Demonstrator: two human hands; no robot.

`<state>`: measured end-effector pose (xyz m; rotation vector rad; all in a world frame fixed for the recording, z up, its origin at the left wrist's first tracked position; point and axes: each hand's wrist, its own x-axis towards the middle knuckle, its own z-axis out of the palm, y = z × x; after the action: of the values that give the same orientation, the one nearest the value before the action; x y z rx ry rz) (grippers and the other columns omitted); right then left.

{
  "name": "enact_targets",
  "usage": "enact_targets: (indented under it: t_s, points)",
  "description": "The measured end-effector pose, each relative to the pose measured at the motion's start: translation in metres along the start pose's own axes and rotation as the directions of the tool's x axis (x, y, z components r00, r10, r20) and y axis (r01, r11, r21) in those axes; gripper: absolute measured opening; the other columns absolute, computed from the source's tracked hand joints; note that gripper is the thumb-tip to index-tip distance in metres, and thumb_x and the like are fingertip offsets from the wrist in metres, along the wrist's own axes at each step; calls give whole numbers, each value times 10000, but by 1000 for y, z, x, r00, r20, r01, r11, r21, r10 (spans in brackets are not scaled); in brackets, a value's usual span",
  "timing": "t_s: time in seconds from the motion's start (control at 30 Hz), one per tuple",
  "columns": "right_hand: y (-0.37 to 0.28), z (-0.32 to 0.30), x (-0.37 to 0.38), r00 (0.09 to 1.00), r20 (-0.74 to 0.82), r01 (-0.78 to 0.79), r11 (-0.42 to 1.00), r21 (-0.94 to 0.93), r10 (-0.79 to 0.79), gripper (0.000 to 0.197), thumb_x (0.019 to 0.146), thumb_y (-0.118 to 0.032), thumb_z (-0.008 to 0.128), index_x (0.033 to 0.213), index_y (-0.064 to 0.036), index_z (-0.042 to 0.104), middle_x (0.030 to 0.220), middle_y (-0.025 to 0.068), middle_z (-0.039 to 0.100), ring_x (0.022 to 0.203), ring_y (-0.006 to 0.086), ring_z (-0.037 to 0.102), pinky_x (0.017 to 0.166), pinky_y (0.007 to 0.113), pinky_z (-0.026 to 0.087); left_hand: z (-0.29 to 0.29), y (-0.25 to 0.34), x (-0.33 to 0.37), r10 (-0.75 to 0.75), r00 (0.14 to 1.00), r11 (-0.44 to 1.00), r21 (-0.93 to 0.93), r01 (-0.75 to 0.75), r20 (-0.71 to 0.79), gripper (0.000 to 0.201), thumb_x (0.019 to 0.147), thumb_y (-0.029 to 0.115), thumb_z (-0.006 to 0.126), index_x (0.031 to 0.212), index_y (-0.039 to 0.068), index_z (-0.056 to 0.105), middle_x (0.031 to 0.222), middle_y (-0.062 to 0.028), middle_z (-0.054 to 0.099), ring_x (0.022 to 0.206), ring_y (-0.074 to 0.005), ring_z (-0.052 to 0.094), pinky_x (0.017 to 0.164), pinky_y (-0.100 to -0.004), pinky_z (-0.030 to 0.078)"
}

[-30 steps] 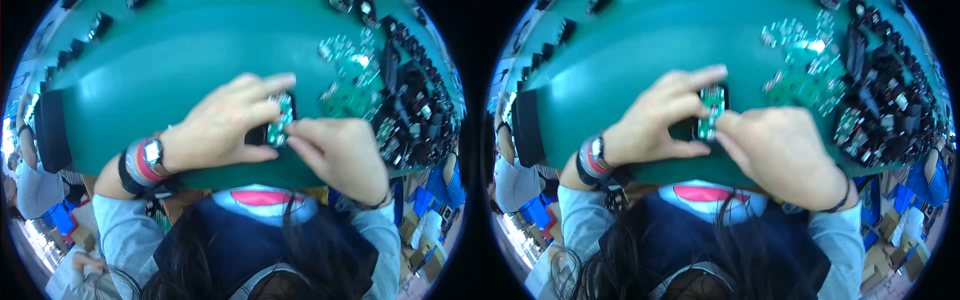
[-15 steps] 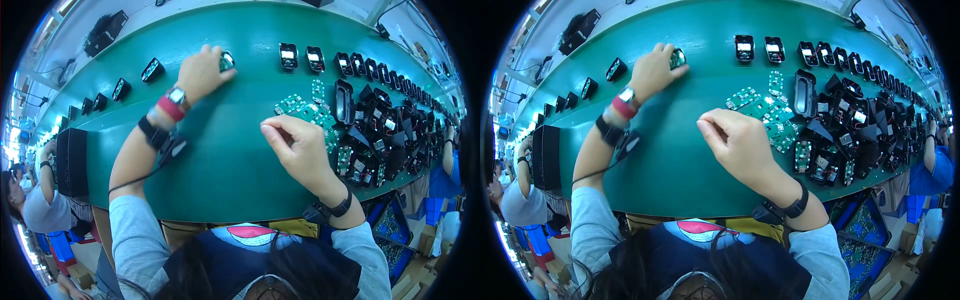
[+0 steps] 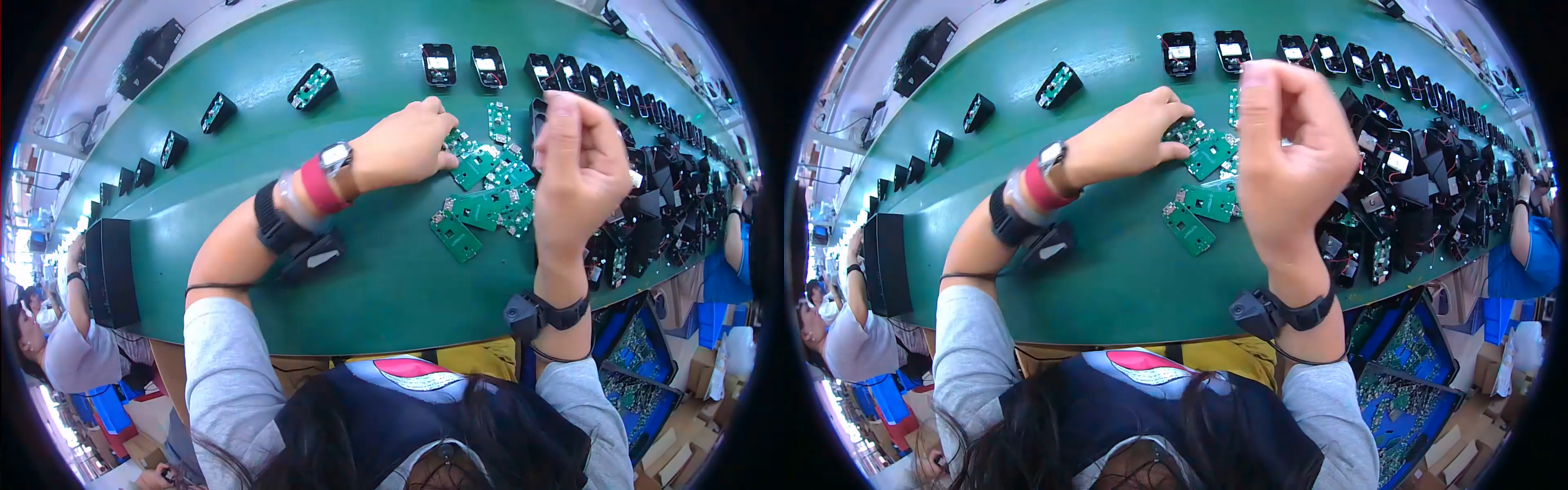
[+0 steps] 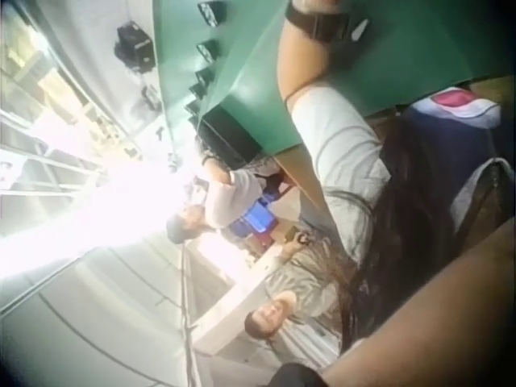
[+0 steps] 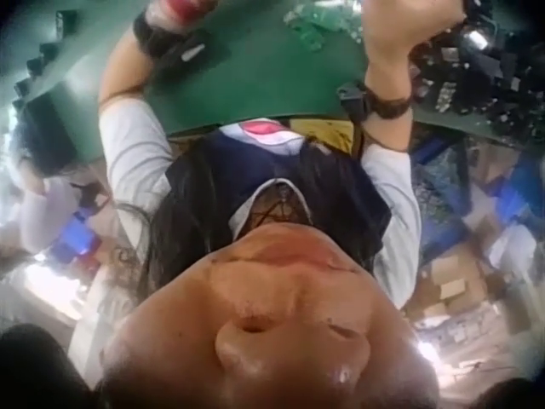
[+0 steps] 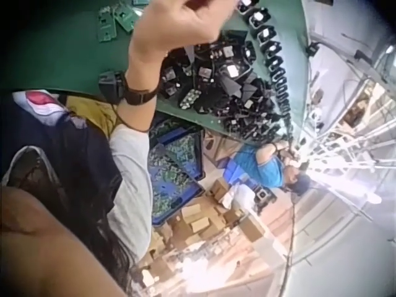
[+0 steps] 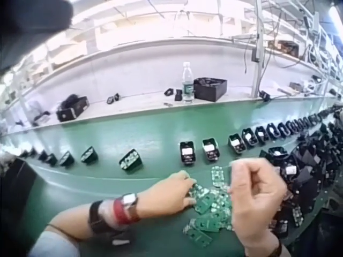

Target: The person picks up a circuit board and a plastic housing, connects a wire to the board, and presses the board into the housing. They then place the assembled unit onto a conveyor belt and repeat the process.

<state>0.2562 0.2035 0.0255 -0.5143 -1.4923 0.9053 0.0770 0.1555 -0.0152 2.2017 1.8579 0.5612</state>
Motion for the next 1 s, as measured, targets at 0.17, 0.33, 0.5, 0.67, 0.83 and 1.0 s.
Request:
enact_targets:
  t_s: [0.17,0.33,0.5,0.67,0.83,1.0]
  points:
    - [-1,8,-13,987,158,-30,1000,-9,31,99,934,-59,612,958,28,653,719,-16,580,588,17,501,501,153,363,4,-1,2,-102,991,993,-50,107,87,323,767,203,726,978,-21,627,1022,-210,618,962,-382,601,828,-440,498]
    - [-10,6,-20,975,223,-19,1000,3,18,94,928,-53,612,947,27,657,728,-15,583,598,24,507,528,164,386,0,-14,-8,-73,986,996,-58,65,-153,186,737,153,704,862,17,676,981,-178,658,935,-366,619,822,-419,495]
    - [-20,14,-32,954,299,50,998,-26,-39,87,918,-57,625,934,20,661,741,-12,602,602,24,521,549,173,406,-32,-76,61,-164,978,839,-540,70,-128,342,798,319,736,994,40,712,869,-72,687,885,-173,616,866,-309,458]
    - [-4,18,-34,933,355,-12,992,-122,55,61,904,-56,639,892,-2,663,675,-20,590,578,21,519,522,180,402,-34,-105,100,-184,971,844,-481,236,154,307,887,300,683,1044,37,693,926,23,667,876,-68,567,843,-234,443]
    - [-2,23,-41,905,422,5,992,-123,48,50,896,-49,636,877,-8,658,649,-1,592,539,37,521,486,192,399,-43,-94,112,-189,926,856,-407,318,326,363,808,432,716,899,81,688,800,2,623,776,-114,547,724,-287,462]
    - [4,25,-45,866,496,18,988,-156,62,48,895,-55,634,875,-19,657,627,10,585,522,47,521,475,205,397,-52,-83,107,-316,858,942,29,334,405,441,818,484,684,754,52,620,646,-22,557,615,-136,553,548,-293,486]
